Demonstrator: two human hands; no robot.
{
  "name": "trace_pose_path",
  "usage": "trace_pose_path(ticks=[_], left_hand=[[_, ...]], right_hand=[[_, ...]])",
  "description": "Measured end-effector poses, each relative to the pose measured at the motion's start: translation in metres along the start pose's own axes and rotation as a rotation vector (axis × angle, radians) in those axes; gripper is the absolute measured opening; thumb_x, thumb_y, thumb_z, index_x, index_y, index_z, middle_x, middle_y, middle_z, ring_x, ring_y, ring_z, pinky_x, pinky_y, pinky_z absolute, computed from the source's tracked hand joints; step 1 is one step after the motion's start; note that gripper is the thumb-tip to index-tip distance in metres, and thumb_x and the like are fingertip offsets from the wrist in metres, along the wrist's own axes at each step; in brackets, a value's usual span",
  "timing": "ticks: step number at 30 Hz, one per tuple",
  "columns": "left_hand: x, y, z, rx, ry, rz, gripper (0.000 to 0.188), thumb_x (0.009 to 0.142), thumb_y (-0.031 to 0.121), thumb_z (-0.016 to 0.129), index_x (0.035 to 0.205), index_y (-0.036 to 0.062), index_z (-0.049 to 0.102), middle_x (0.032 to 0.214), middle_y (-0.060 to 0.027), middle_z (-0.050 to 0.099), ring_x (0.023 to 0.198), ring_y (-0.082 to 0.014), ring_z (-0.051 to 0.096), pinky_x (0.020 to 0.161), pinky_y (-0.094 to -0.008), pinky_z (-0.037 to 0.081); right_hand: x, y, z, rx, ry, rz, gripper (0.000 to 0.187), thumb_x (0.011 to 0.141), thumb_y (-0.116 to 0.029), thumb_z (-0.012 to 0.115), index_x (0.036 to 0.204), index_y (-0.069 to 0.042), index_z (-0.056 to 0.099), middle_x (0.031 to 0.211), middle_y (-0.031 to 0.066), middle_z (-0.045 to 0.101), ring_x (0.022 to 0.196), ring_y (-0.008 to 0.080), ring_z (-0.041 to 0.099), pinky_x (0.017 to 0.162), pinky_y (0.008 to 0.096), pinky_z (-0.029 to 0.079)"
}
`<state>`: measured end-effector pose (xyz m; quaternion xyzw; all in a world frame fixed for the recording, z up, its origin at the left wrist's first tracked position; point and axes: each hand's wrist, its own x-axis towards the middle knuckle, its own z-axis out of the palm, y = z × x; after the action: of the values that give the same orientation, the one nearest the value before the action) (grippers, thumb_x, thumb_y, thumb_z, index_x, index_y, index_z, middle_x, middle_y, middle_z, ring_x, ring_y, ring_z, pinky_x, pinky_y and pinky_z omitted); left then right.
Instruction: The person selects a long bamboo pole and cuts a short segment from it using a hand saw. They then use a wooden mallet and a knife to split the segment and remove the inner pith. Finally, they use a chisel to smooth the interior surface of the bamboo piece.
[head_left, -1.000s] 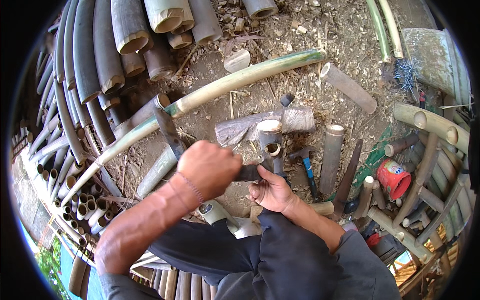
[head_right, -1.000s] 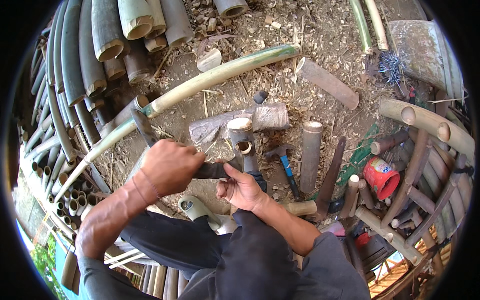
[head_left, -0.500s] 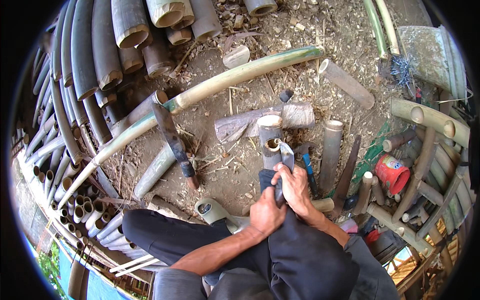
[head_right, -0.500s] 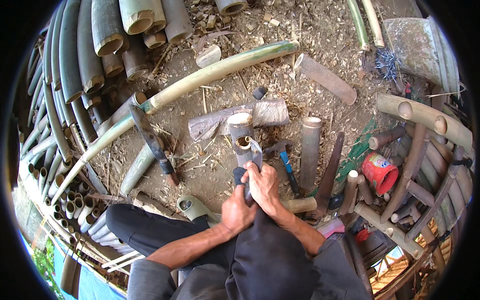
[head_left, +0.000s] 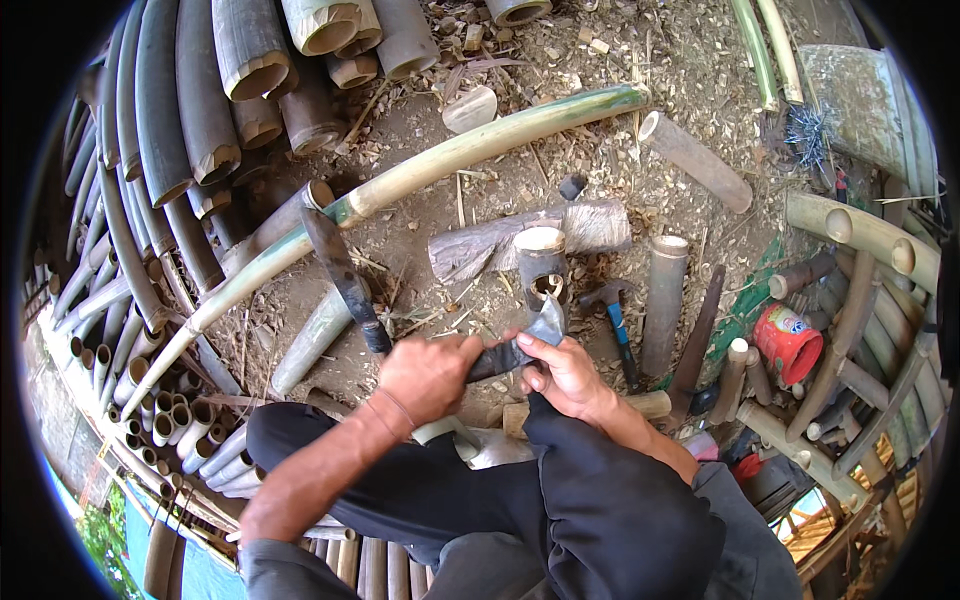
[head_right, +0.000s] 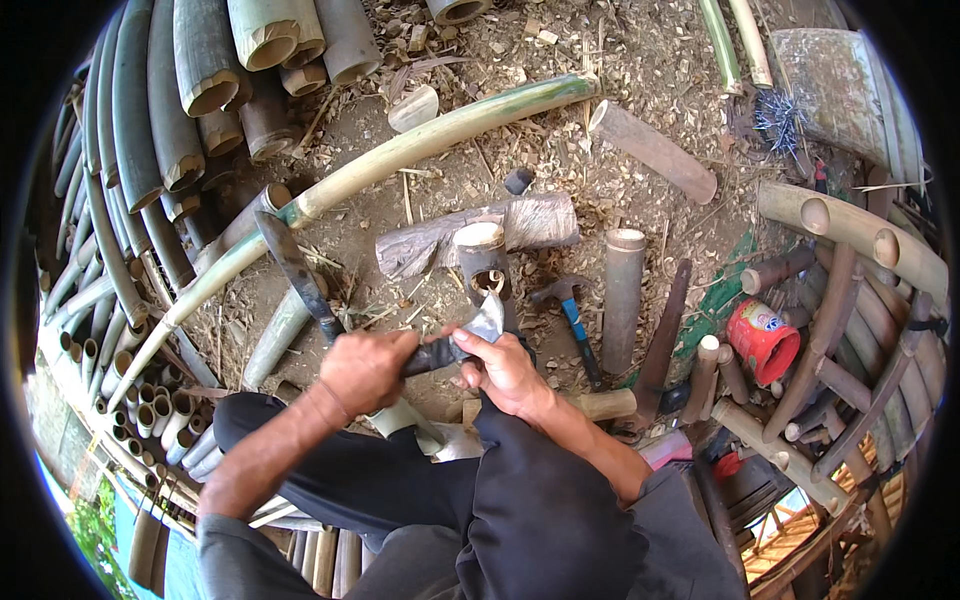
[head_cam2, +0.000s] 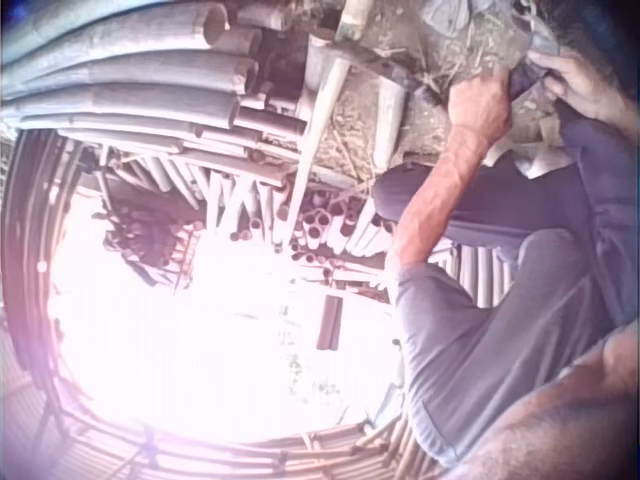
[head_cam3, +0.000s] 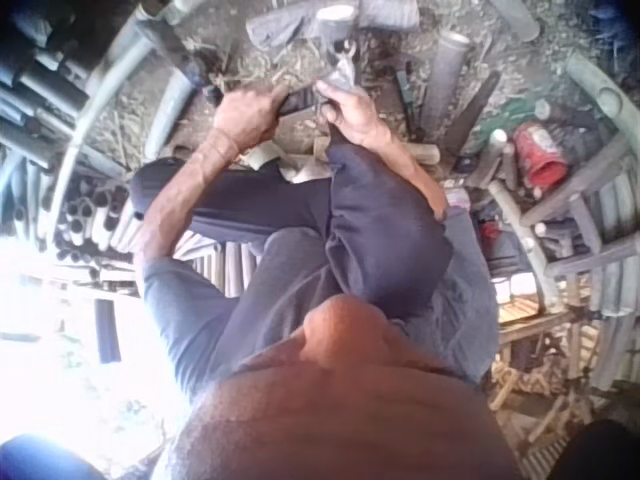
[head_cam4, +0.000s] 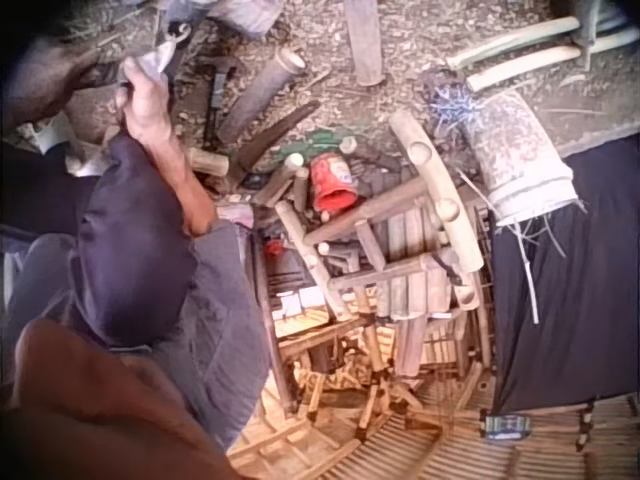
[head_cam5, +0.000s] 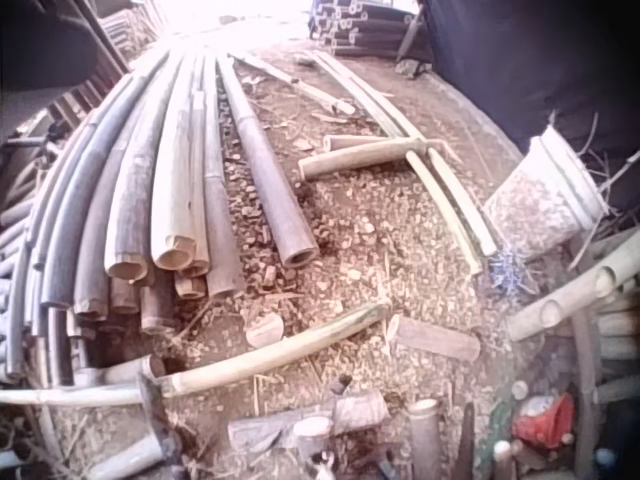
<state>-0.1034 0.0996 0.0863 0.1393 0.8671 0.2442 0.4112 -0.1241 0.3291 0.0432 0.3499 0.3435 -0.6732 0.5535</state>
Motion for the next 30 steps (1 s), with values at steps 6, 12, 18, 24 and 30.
trace_pose_path(ticks=[6,12,18,24,30], left_hand=[[0.01,0.056,0.079,-0.191,0.504,-0.052,0.04,0.067,0.009,0.071,0.102,0.0062,0.052,0.081,-0.011,0.057,0.074,-0.0291,0.062,0.071,-0.04,0.05],[0.001,0.01,-0.033,0.253,0.17,-0.005,0.009,0.083,0.014,0.061,0.091,0.0127,0.059,0.079,-0.0039,0.065,0.075,-0.0222,0.069,0.066,-0.0358,0.049],[0.01,-0.015,-0.003,-0.115,-0.096,-0.04,0.029,0.071,0.021,0.07,0.093,0.0101,0.055,0.082,-0.0114,0.068,0.073,-0.033,0.069,0.065,-0.0457,0.055],[0.021,0.073,0.098,-0.679,0.195,-0.324,0.044,0.077,0.024,0.07,0.111,0.0029,0.052,0.092,-0.0256,0.069,0.079,-0.0432,0.069,0.073,-0.053,0.056],[0.032,0.103,0.113,-1.031,0.339,-0.381,0.049,0.078,0.025,0.074,0.119,0.0023,0.058,0.096,-0.0264,0.068,0.087,-0.0432,0.068,0.081,-0.0484,0.054]], right_hand=[[-0.036,-0.013,0.008,-0.51,0.262,-0.265,0.019,0.101,-0.018,0.054,0.108,-0.002,0.061,0.098,0.0133,0.072,0.052,0.0055,0.05,0.047,0.0215,0.042],[0.001,0.0,0.002,0.237,-0.218,0.041,0.03,0.104,-0.023,0.051,0.128,-0.007,0.058,0.085,0.0075,0.067,0.056,0.0118,0.054,0.062,0.0334,0.052],[-0.003,-0.012,0.014,-0.011,0.05,0.011,0.027,0.099,-0.02,0.059,0.117,-0.001,0.065,0.076,0.0049,0.067,0.05,0.0087,0.05,0.056,0.0291,0.049],[-0.008,-0.009,0.003,-0.737,0.446,-0.226,0.029,0.096,-0.024,0.059,0.098,0.003,0.07,0.075,0.0097,0.073,0.06,0.0145,0.064,0.055,0.0287,0.049],[-0.024,0.001,0.007,-0.977,0.496,-0.467,0.034,0.097,-0.03,0.051,0.091,-0.001,0.068,0.071,0.0127,0.07,0.072,0.0319,0.07,0.07,0.0419,0.054]])
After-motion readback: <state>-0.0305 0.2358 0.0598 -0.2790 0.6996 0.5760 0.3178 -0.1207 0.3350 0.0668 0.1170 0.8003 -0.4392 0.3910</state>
